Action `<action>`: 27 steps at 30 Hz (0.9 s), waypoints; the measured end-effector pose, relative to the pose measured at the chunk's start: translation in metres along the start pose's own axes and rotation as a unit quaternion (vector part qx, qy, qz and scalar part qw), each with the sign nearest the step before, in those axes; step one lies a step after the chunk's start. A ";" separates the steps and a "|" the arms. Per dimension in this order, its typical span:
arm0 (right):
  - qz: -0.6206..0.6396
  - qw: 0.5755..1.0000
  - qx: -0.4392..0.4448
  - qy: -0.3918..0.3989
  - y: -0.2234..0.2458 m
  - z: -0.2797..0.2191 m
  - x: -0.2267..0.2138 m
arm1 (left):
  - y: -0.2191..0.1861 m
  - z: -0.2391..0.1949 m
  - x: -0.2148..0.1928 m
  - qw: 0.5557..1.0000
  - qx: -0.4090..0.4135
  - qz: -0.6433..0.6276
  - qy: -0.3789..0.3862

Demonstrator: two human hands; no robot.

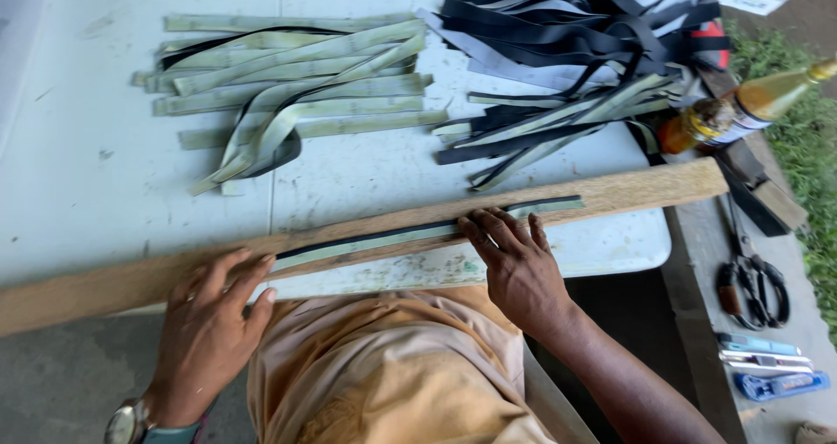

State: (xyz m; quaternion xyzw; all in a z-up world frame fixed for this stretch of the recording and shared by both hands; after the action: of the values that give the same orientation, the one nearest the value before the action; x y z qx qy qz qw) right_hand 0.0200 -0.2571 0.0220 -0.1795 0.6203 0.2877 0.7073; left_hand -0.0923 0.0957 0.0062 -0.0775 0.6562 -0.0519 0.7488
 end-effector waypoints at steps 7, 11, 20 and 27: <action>-0.025 0.996 0.076 0.037 -0.034 -0.010 -0.006 | 0.011 0.001 0.013 0.996 -0.048 0.039 0.071; -0.046 0.994 0.098 0.020 -0.054 -0.014 -0.016 | 0.014 0.002 0.019 0.993 -0.059 0.068 0.070; 0.123 0.987 0.097 -0.038 -0.091 -0.015 -0.029 | 0.030 0.002 0.043 0.979 -0.081 0.141 0.125; 0.171 0.982 0.071 0.017 -0.132 0.001 -0.034 | 0.045 0.000 0.054 0.989 -0.079 0.074 0.098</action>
State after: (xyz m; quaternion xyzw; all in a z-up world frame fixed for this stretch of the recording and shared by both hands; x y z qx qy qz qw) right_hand 0.1016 -0.3649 0.0417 -0.0248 0.6728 0.3568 0.6476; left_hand -0.0866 0.1302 -0.0548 -0.0821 0.7325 0.0476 0.6741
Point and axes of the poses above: each hand's wrist, its own z-axis towards the middle knuckle, its own x-axis out of the palm, y = z × x, the point moved 3 cm from there along z, towards the middle knuckle, and after that the axes turned 3 degrees about z, right-handed, at the moved point
